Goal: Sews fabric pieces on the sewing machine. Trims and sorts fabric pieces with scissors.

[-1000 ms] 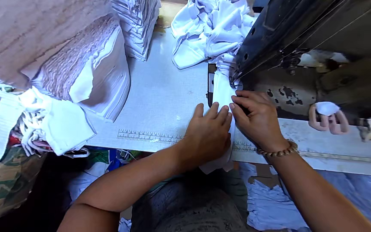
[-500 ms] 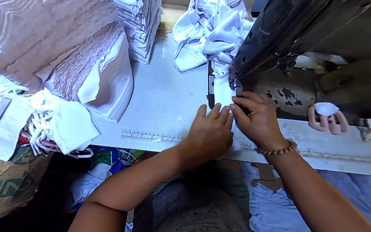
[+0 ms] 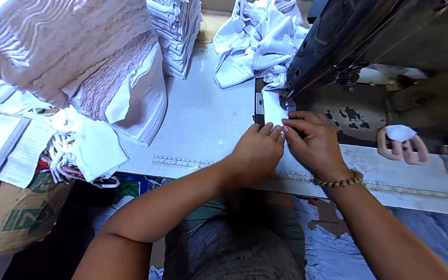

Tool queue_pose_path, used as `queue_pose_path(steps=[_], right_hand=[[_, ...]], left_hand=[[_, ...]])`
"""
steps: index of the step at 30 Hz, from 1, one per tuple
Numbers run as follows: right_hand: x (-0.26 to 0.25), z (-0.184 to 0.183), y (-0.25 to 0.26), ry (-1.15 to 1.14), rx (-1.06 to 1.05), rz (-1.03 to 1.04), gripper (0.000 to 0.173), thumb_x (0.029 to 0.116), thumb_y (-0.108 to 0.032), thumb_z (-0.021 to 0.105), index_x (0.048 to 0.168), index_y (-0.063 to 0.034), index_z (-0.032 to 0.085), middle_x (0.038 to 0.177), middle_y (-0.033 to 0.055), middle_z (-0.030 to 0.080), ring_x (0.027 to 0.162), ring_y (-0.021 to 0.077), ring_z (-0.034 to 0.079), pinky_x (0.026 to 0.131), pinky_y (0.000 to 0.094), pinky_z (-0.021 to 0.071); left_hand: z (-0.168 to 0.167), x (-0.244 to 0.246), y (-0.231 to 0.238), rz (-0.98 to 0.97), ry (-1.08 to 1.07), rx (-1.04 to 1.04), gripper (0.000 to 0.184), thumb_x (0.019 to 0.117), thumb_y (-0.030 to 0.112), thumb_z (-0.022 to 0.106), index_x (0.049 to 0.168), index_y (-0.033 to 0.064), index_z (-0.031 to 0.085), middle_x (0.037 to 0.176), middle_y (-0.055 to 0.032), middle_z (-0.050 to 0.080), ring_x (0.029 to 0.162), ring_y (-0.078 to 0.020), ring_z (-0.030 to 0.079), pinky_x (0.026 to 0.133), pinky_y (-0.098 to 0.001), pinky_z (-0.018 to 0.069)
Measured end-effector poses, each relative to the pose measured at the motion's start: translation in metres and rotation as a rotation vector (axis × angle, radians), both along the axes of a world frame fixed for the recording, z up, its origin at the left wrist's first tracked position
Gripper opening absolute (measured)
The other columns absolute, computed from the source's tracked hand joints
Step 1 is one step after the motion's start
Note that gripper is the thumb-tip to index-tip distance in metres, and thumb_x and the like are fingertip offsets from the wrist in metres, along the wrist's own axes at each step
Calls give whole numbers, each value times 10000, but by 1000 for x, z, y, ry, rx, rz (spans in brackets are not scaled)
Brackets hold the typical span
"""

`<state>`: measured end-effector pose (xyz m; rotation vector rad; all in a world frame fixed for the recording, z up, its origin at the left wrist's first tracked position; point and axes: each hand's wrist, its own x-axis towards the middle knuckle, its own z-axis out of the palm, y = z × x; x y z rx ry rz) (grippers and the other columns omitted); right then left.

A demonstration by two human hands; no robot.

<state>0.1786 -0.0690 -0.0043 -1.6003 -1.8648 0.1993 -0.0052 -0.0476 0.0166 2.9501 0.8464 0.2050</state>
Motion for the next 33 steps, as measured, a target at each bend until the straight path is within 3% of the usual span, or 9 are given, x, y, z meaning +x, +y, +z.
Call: queue_pose_path(steps=[5,9,15,26,33], right_hand=[[0,1,0,-30,-1,-3,287,1016,-181,572,1175,-30,757,1256,187,668,1194,379,591,995,550,462],[-2,4,0,-42,-36,-28,288,1017,-135,566,1218,-27,740,1274,198,651,1214,391,573,1014,556,449],[-3,4,2,-85,-84,-43,347,1034,-144,510,1307,-40,698,1413,193,588,1281,415,530,1035,597,421],[-2,3,3,-85,-91,-53,367,1042,-189,495,1319,-53,693,1473,205,544,1323,425,512,1052,621,399],[-4,2,4,-96,-96,-60,369,1048,-201,486,1310,-51,698,1489,201,533,1331,423,509,1068,609,395]], left_hand=[[13,4,13,3,84,-84,407,1035,120,499,1417,25,602,1500,-140,566,1423,-321,497,1128,-509,402],[12,7,22,-26,40,-63,381,987,85,570,1351,5,651,1439,-168,612,1384,-345,538,1156,-484,404],[23,10,36,-27,78,-163,353,1006,33,535,1335,-16,650,1441,-179,605,1405,-360,514,1158,-488,396],[8,5,36,-38,-142,-90,244,966,-14,568,1137,-21,742,1285,-182,698,1294,-359,615,1093,-460,477],[9,7,36,-13,-86,-102,277,998,14,544,1215,-28,710,1348,-180,666,1347,-353,574,1131,-461,442]])
